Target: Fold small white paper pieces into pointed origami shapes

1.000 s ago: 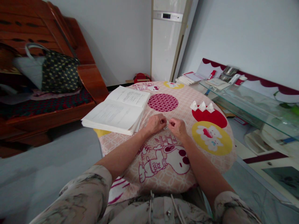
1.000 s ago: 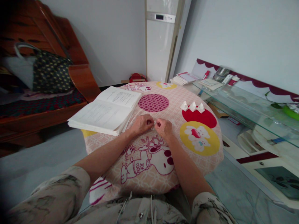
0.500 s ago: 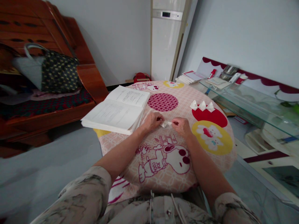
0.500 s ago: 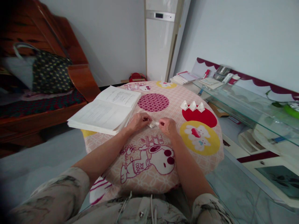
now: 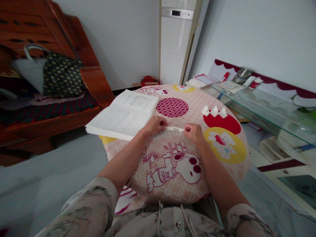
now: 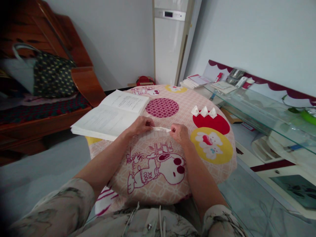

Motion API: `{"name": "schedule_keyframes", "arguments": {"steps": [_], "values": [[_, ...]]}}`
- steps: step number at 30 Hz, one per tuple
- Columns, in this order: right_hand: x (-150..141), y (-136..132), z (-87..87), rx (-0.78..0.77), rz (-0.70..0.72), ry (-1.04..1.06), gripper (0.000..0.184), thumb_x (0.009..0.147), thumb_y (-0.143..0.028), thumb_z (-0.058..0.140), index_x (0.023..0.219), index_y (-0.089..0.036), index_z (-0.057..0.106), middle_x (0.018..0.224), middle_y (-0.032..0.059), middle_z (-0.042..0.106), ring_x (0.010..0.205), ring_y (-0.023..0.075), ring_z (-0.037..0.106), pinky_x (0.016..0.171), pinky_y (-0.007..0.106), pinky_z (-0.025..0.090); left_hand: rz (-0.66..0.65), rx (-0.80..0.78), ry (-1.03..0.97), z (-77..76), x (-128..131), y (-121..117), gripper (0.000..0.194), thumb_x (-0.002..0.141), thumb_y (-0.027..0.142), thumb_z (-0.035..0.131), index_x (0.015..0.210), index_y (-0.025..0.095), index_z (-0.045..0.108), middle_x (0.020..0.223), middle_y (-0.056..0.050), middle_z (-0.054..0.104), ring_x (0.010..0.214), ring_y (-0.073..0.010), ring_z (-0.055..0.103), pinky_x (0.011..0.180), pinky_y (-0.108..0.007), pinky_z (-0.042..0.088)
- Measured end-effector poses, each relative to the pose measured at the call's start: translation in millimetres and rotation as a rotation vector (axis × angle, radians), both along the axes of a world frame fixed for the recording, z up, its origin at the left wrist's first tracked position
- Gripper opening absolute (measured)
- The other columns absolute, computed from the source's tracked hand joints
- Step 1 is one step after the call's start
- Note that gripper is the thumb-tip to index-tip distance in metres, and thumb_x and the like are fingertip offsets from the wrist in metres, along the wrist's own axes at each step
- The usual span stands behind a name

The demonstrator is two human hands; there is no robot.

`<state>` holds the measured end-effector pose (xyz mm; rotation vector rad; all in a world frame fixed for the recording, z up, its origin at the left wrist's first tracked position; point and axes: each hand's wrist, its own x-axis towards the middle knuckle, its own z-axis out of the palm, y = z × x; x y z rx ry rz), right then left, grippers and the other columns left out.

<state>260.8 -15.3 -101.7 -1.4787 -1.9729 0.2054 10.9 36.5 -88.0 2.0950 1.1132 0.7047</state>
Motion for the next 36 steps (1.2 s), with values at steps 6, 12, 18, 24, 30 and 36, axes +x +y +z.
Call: {"name": "schedule_keyframes", "arguments": {"steps": [6,12,18,24,30,36], "values": [[0.0,0.0,1.2,-0.010,0.000,-0.007,0.009,0.066,-0.018,0.055,0.058,-0.019,0.061,0.056,0.0000,0.056,0.056,0.0139,0.047,0.057,0.027,0.031,0.008,-0.033,-0.003,-1.4,-1.5,1.6,0.010,0.064,0.013,0.067,0.071,0.014,0.073,0.059,0.002,0.063,0.055,-0.0101,0.054,0.056,-0.021,0.039],[0.7,1.0,2.6,-0.011,0.000,-0.006,0.011,0.066,-0.017,0.056,0.058,-0.018,0.063,0.055,-0.0008,0.057,0.055,0.0130,0.047,0.056,0.026,0.031,0.006,-0.025,0.011,-2.9,-2.8,4.0,0.010,0.064,0.012,0.069,0.073,0.013,0.074,0.059,0.003,0.063,0.055,-0.0094,0.053,0.055,-0.020,0.039],[3.9,0.9,5.2,-0.058,0.055,0.125,0.022,0.070,-0.017,0.059,0.081,-0.015,0.077,0.068,0.0022,0.069,0.064,0.0160,0.061,0.063,0.025,0.043,-0.046,-0.054,-0.055,-6.7,-2.0,4.9,0.028,0.067,0.014,0.072,0.094,0.013,0.078,0.071,0.000,0.069,0.061,-0.0101,0.058,0.057,-0.020,0.042],[1.8,-0.3,2.5,-0.073,0.094,0.137,0.031,0.076,-0.020,0.062,0.100,-0.015,0.080,0.076,0.0045,0.075,0.067,0.0176,0.065,0.068,0.027,0.049,-0.069,-0.073,-0.127,-4.4,-4.0,3.1,0.035,0.073,0.033,0.078,0.101,0.012,0.076,0.079,-0.004,0.073,0.063,-0.0110,0.059,0.058,-0.020,0.045],[-1.7,0.5,0.6,-0.049,0.188,0.117,0.026,0.085,-0.023,0.058,0.095,-0.017,0.081,0.093,0.0075,0.078,0.084,0.0201,0.070,0.080,0.029,0.051,-0.002,0.204,-0.099,-0.9,16.7,-9.2,0.021,0.088,0.034,0.066,0.087,0.016,0.077,0.090,-0.006,0.074,0.082,-0.0146,0.064,0.072,-0.023,0.049],[-11.2,-0.9,3.4,-0.048,0.127,-0.028,0.024,0.088,-0.025,0.056,0.080,-0.017,0.078,0.074,0.0049,0.071,0.073,0.0169,0.062,0.069,0.025,0.042,0.081,0.323,0.118,-5.7,46.7,-22.2,0.011,0.084,0.022,0.068,0.084,0.018,0.078,0.091,-0.006,0.073,0.088,-0.0180,0.065,0.083,-0.029,0.050]]}}
